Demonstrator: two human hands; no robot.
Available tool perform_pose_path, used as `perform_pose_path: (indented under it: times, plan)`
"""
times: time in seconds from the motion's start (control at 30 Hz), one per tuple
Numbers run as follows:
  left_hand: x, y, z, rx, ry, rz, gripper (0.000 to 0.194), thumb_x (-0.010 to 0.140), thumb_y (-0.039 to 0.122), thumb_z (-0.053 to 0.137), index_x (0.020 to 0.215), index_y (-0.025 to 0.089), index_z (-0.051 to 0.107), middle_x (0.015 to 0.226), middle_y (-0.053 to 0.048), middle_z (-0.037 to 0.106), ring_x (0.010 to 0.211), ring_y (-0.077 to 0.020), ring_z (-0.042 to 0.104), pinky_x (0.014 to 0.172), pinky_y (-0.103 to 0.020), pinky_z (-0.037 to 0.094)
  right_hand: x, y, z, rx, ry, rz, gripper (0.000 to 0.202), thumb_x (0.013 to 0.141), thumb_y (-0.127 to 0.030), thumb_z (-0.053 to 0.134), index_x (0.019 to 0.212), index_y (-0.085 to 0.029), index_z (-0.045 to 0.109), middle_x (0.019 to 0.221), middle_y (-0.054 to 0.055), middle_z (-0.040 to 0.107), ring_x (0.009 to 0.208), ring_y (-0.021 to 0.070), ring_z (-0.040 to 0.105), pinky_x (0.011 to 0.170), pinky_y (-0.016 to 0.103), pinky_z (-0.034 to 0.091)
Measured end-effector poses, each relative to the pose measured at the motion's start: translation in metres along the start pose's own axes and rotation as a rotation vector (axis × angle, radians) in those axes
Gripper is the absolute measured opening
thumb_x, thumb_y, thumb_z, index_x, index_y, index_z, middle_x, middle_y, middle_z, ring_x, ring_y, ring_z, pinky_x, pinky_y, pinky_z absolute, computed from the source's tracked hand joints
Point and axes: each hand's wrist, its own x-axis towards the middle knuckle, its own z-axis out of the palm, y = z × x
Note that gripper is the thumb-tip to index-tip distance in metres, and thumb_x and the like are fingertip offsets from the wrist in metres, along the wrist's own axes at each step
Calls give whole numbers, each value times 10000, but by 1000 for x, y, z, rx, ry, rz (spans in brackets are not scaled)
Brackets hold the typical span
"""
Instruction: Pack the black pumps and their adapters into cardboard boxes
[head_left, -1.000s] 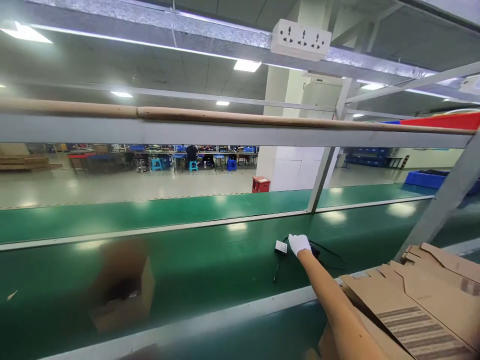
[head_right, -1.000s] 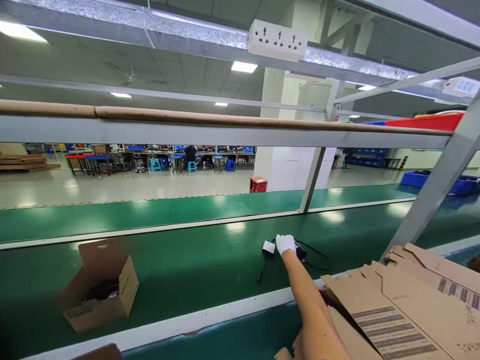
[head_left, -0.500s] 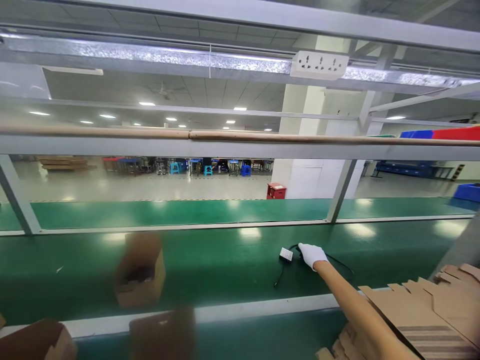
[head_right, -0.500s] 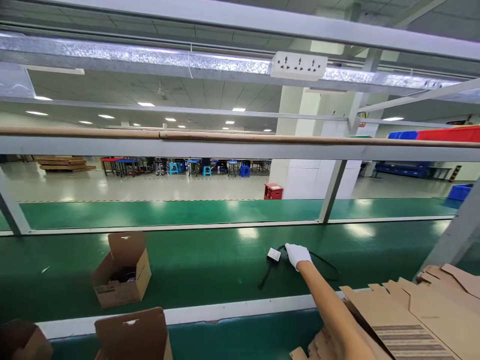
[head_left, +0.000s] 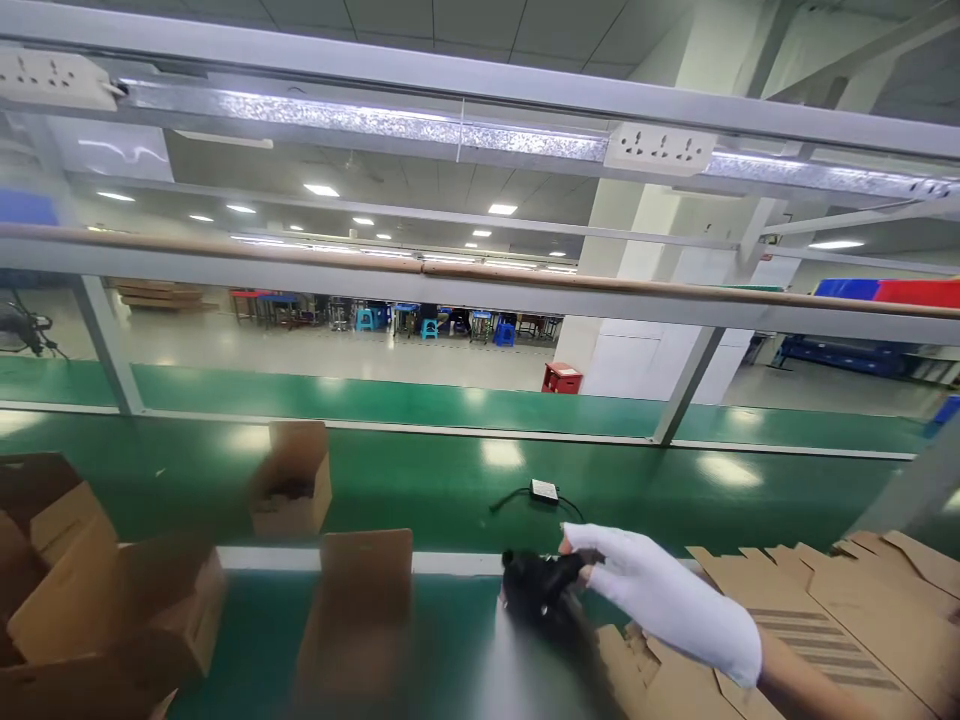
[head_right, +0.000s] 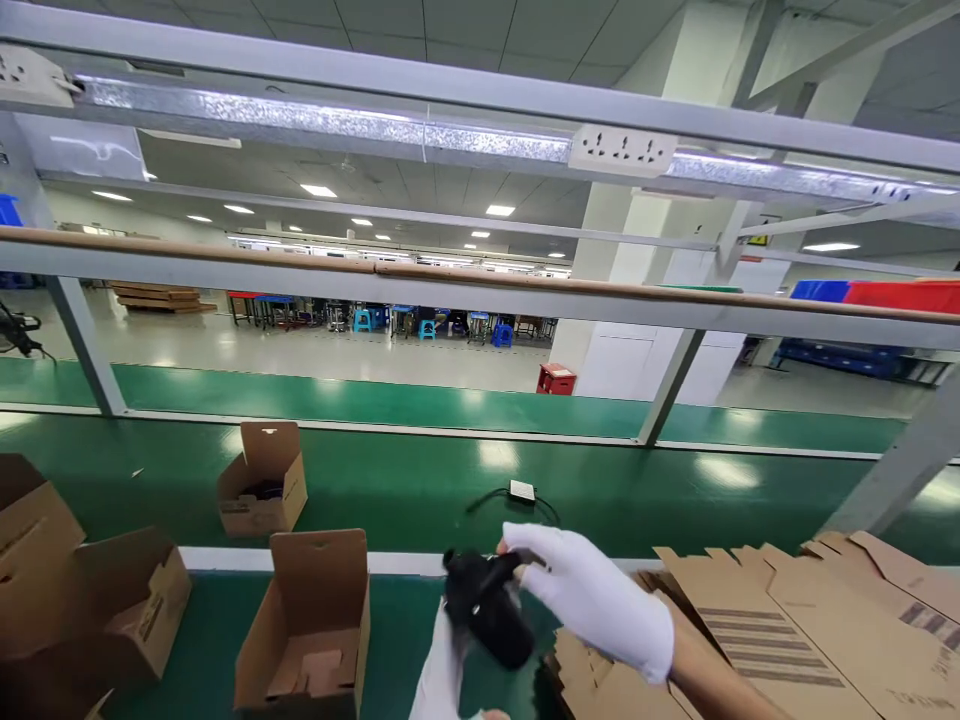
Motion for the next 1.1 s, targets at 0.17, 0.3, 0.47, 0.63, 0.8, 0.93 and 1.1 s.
perform_pose_path:
  times: [0.17, 0.3, 0.47, 0.63, 0.8, 0.93, 1.1]
  plan:
    - [-20, 23, -19, -90, 172, 63, 705, 767, 660, 565, 1280, 184, 479, 1347, -157, 462, 1267, -343, 403, 1057, -574, 347, -18, -32, 36, 238, 40, -132, 513, 900, -577, 443, 1222, -190, 541, 1232, 116, 566, 1134, 249, 525, 984, 375, 430]
    - [-39, 34, -47, -189, 328, 84, 688, 813, 691, 455, 1280, 185, 468, 1203, -148, 570, 1111, -293, 552, 955, -546, 459, -10, -29, 81, 242, -235, -373, 674, 903, -668, 318, 1268, -145, 535, 1181, 136, 592, 1054, 237, 567, 926, 348, 464]
    - [-41, 46, -98, -326, 560, 129, 683, 829, 720, 357, 1291, 227, 459, 1110, -114, 621, 995, -267, 618, 847, -470, 542, -8, -46, 91, 75, -587, -303, 271, 862, -383, 551, 989, -186, 685, 799, 9, 664, 698, 140, 607, 664, 208, 488]
    - [-30, 56, -135, -391, 718, 120, 673, 736, 565, 672, 1294, 275, 433, 1107, -55, 619, 968, -252, 624, 853, -402, 541, -8, -64, 41, -42, -271, -267, 244, 865, -161, 442, 959, -208, 663, 761, -7, 645, 678, 113, 575, 653, 199, 452]
    - [-14, 72, -125, -378, 313, 47, 797, 589, 460, 835, 1227, 187, 443, 1029, -84, 623, 886, -208, 612, 844, -333, 496, 5, -104, 3, -151, 107, -633, 176, 944, -194, 453, 983, -207, 625, 764, 5, 619, 667, 101, 540, 630, 212, 405]
    - [-5, 83, -112, -374, -183, 33, 804, 520, 610, 805, 1121, 165, 509, 1151, -119, 565, 1088, -298, 530, 999, -413, 385, 29, -126, 3, -81, -17, -715, 140, 928, -261, 533, 919, -193, 654, 778, 18, 602, 658, 96, 518, 590, 209, 381]
    - [-12, 72, -118, -379, -446, -19, 959, 403, 566, 867, 1177, 128, 510, 1089, -126, 578, 1041, -349, 537, 965, -470, 386, 65, -113, 25, 307, -348, -685, 191, 843, -323, 658, 811, -137, 683, 843, 54, 630, 775, 118, 581, 716, 217, 470]
